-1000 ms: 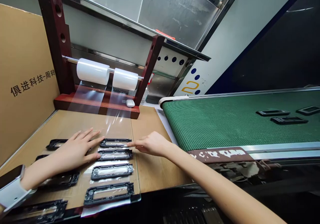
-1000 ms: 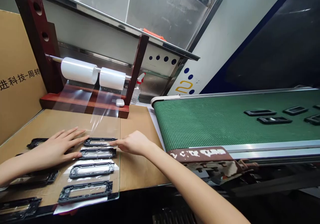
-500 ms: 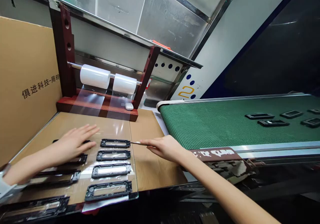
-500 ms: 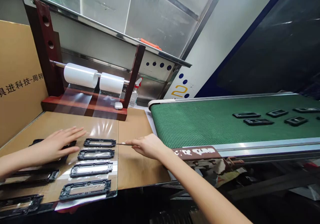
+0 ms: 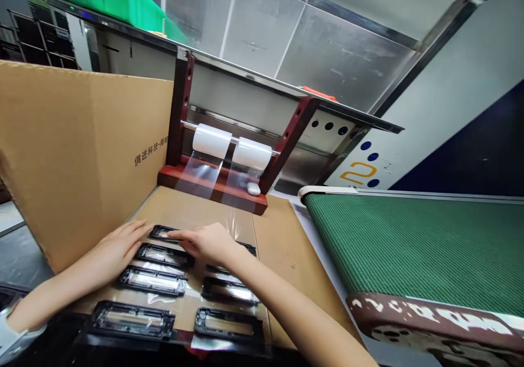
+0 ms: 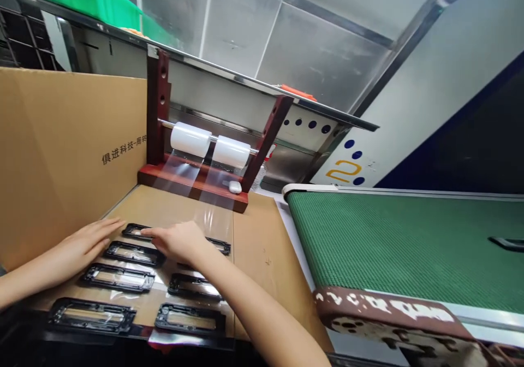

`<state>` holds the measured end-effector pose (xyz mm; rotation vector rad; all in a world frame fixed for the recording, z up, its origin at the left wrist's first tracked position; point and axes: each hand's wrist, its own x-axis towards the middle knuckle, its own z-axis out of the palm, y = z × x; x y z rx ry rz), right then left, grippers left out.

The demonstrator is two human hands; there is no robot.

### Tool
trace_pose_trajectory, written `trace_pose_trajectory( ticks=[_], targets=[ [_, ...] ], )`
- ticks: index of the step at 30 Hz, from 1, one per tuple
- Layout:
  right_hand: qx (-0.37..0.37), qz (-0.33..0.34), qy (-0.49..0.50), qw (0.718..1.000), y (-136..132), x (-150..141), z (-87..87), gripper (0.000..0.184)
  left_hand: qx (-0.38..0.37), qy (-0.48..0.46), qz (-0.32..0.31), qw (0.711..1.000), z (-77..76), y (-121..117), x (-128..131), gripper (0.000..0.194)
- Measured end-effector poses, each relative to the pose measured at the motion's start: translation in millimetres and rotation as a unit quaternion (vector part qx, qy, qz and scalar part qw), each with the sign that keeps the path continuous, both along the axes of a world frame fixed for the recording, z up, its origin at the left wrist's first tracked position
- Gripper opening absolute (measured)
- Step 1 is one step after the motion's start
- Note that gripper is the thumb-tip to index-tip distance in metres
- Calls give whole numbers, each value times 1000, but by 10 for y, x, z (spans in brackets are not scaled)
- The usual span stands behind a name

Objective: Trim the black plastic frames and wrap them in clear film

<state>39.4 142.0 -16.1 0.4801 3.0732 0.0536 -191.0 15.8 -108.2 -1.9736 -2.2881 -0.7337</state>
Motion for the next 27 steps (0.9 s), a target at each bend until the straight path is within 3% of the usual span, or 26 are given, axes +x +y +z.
trace_pose_trajectory(
  ticks=[5,12,27],
  targets=[
    [2,7,-24,1000,-19,-197,-22,38,-54,1,-12,998,-26,30,-8,57],
    [1,10,-37,999,-9,-243,11,39,-79,10,-34,996,-66,27,-29,57],
    [20,-6,-45,999,36,189,146,36,-66,26,-38,997,-139,48,-96,56]
  ],
)
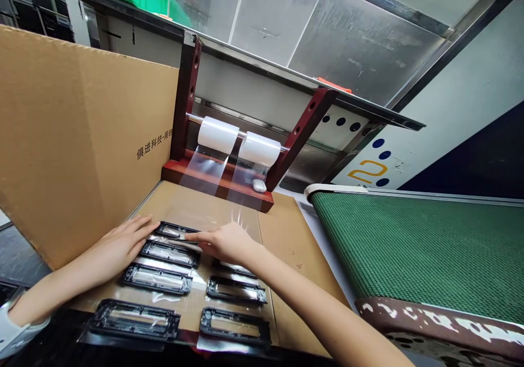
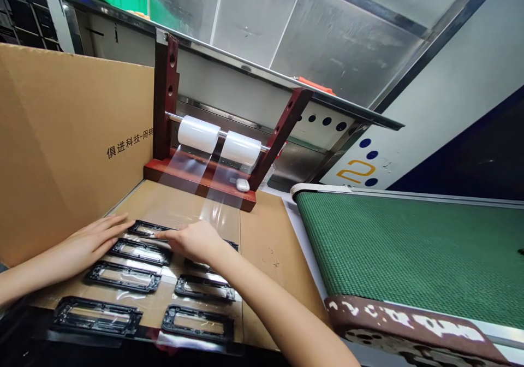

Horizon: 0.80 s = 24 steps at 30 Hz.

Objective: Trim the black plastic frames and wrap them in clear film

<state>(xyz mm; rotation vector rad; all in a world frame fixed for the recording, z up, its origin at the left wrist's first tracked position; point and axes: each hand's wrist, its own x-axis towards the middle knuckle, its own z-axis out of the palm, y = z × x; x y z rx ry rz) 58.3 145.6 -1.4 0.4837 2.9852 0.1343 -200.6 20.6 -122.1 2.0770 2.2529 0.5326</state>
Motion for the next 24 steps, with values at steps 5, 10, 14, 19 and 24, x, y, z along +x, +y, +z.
trace_pose_trajectory(
  ticks=[5,10,14,19,24],
  targets=[
    [9,-14,-14,1000,22,208,46,36,6,-9,-9,1000,-17,-1,-30,56],
    [13,-28,-42,999,17,420,146,37,2,-18,-10,1000,22,-4,-32,58],
    [17,-37,-62,997,36,590,228,38,5,-32,-4,999,17,24,-47,62],
    [27,-43,-55,997,42,707,292,38,22,-58,-6,998,-12,-48,5,62],
    [11,-23,-2,1000,-125,532,93,40,28,-84,-18,996,-55,-335,125,55]
  ],
)
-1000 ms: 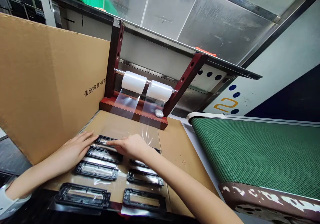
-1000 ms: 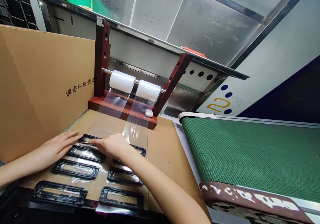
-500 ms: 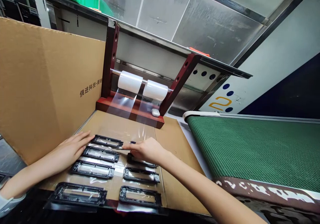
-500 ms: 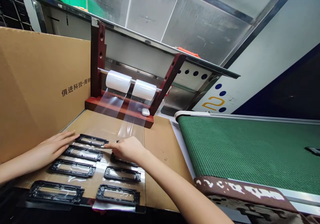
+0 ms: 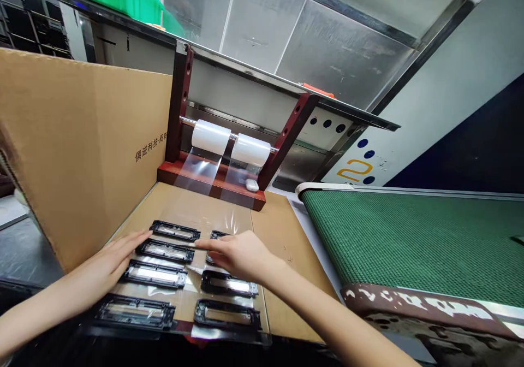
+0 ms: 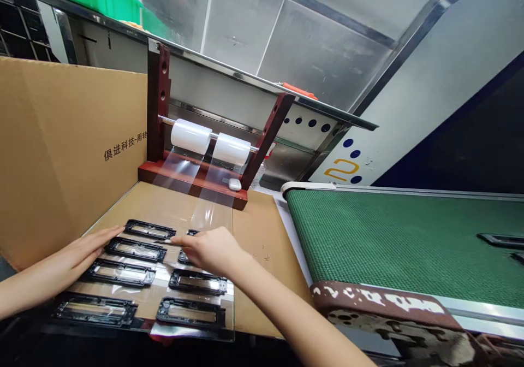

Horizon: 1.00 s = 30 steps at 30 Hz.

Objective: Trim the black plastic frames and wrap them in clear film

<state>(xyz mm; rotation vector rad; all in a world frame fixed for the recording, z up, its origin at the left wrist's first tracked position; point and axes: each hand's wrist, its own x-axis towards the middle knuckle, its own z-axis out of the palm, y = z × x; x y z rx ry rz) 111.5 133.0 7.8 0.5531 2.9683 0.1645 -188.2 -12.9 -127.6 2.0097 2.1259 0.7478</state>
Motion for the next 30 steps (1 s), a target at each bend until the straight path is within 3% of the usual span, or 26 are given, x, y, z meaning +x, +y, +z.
trace_pose_trajectory(
  ticks=[6,11,15,20,30],
  targets=[
    [-28,51,78,995,-254,-476,-301,37,-17,-11,-1,1000,78,-124,-13,52],
    [-22,69,62,995,-316,-753,-325,39,-51,-19,-14,998,214,-97,-18,56],
    [-20,78,53,995,-340,-863,-302,39,-62,-23,-15,998,231,-88,-12,55],
    [-22,89,36,995,-329,-831,-222,35,-69,-28,-15,997,213,-90,-8,55],
    [-21,73,28,997,-230,-500,-146,38,-53,-33,-19,998,171,-92,-30,54]
  ],
)
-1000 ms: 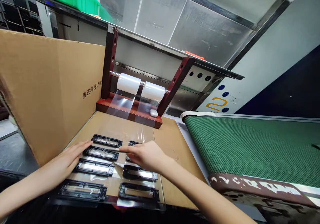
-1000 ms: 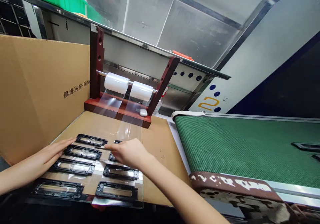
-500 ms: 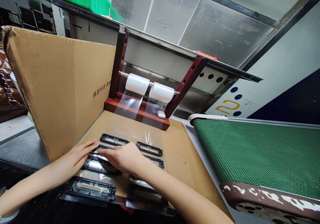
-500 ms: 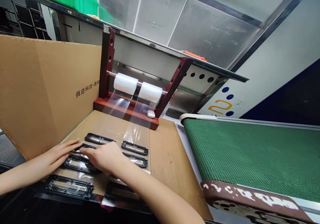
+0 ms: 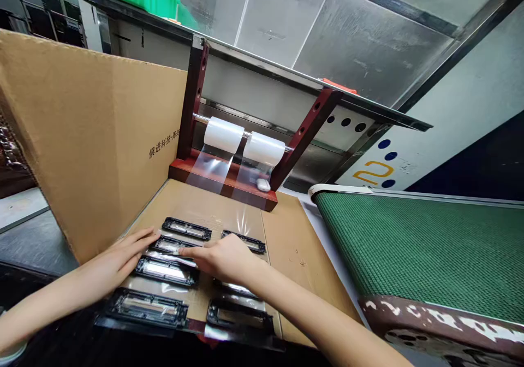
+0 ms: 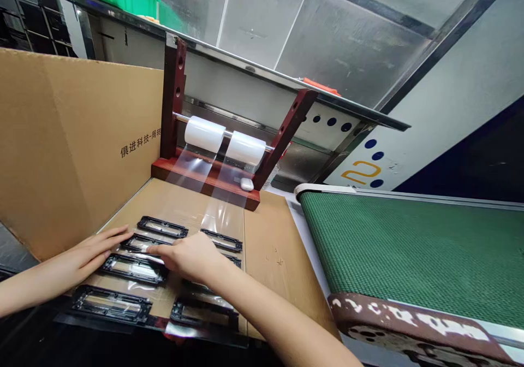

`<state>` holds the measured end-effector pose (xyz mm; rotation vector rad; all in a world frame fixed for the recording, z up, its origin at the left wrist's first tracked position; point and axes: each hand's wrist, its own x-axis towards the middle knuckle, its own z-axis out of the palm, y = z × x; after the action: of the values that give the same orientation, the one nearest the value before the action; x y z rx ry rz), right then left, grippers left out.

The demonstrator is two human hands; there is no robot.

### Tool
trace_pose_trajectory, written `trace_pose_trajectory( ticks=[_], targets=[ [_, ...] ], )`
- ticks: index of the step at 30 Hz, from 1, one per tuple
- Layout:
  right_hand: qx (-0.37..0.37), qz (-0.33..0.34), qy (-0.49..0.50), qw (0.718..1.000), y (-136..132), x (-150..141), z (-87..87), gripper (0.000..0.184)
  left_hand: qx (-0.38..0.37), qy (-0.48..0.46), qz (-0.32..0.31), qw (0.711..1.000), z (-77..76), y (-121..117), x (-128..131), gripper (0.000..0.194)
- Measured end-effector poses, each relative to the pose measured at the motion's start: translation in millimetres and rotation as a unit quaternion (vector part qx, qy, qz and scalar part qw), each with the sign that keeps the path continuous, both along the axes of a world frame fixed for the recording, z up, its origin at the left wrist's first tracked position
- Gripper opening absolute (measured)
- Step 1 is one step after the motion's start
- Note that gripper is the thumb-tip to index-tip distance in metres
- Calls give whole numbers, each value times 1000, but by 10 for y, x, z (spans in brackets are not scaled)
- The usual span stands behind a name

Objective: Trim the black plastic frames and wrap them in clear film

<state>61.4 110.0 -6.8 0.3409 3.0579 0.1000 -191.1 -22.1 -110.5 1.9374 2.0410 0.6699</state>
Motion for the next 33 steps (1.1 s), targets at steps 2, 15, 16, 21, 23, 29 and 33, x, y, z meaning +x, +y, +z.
trace_pose_trajectory(
  ticks=[2,15,16,21,23,29,33],
  targets=[
    [-1,1,7,1000,17,63,2,37,6,-2,1,1000,-12,-4,-10,55],
    [34,-22,20,999,66,536,25,32,18,-16,-2,1000,-96,-3,-79,56],
    [33,-24,15,999,63,571,41,32,20,-18,-2,1000,-96,-1,-88,55],
    [29,-45,-23,998,35,716,185,34,33,-27,-5,999,-146,37,-121,54],
    [28,-54,-44,997,29,762,258,34,43,-29,0,999,-196,36,-116,55],
    [11,-56,-14,998,-56,777,233,37,69,-34,13,997,-261,-260,-75,52],
    [11,-17,50,999,-254,505,-39,40,102,-31,-13,994,-64,-500,-26,45]
  ],
)
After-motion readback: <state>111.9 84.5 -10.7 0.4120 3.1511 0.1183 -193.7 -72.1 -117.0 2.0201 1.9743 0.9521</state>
